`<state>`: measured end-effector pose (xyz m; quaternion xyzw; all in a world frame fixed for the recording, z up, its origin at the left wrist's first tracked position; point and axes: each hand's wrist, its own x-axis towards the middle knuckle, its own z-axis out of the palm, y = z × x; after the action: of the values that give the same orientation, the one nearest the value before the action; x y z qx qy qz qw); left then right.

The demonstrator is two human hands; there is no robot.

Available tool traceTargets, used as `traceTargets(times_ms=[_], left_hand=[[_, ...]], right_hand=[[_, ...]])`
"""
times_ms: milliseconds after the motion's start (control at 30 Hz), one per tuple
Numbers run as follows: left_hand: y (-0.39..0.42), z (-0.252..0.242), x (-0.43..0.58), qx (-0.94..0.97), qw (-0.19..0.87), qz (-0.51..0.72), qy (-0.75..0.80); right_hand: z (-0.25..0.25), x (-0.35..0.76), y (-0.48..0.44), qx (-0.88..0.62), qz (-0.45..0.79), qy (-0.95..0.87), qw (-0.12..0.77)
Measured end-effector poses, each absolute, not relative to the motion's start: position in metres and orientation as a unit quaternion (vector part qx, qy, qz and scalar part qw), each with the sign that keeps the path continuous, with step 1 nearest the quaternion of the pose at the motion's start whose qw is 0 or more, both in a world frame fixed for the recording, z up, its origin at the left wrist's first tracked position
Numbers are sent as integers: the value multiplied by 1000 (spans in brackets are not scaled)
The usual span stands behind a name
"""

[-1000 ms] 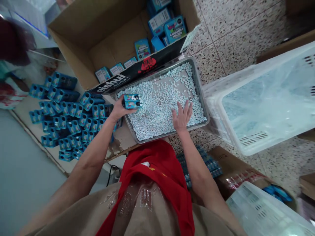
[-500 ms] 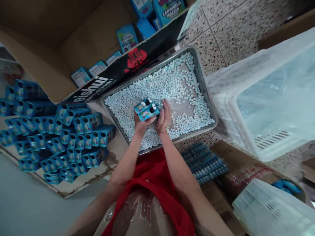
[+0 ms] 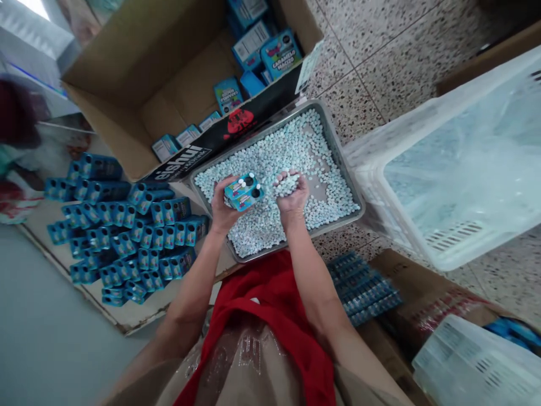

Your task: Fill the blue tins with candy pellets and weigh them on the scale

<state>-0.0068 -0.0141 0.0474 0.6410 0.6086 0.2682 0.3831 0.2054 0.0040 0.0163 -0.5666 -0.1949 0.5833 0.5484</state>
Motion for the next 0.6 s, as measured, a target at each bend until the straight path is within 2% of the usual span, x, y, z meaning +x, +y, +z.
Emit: traceTargets(times_ms=[67, 300, 433, 600], left_hand=[[-12, 49, -19, 648, 378, 271, 603], [-11, 19, -9, 613, 408, 423, 528], [-11, 6, -5, 609, 421, 430, 517], [-13, 1, -10, 616, 424, 424, 511]], right_hand=[[35, 202, 6, -547, 588, -199, 561], [113, 172, 17, -439, 598, -211, 637], [126, 163, 26, -430, 568, -220, 666], [121, 159, 26, -453, 546, -300, 637]])
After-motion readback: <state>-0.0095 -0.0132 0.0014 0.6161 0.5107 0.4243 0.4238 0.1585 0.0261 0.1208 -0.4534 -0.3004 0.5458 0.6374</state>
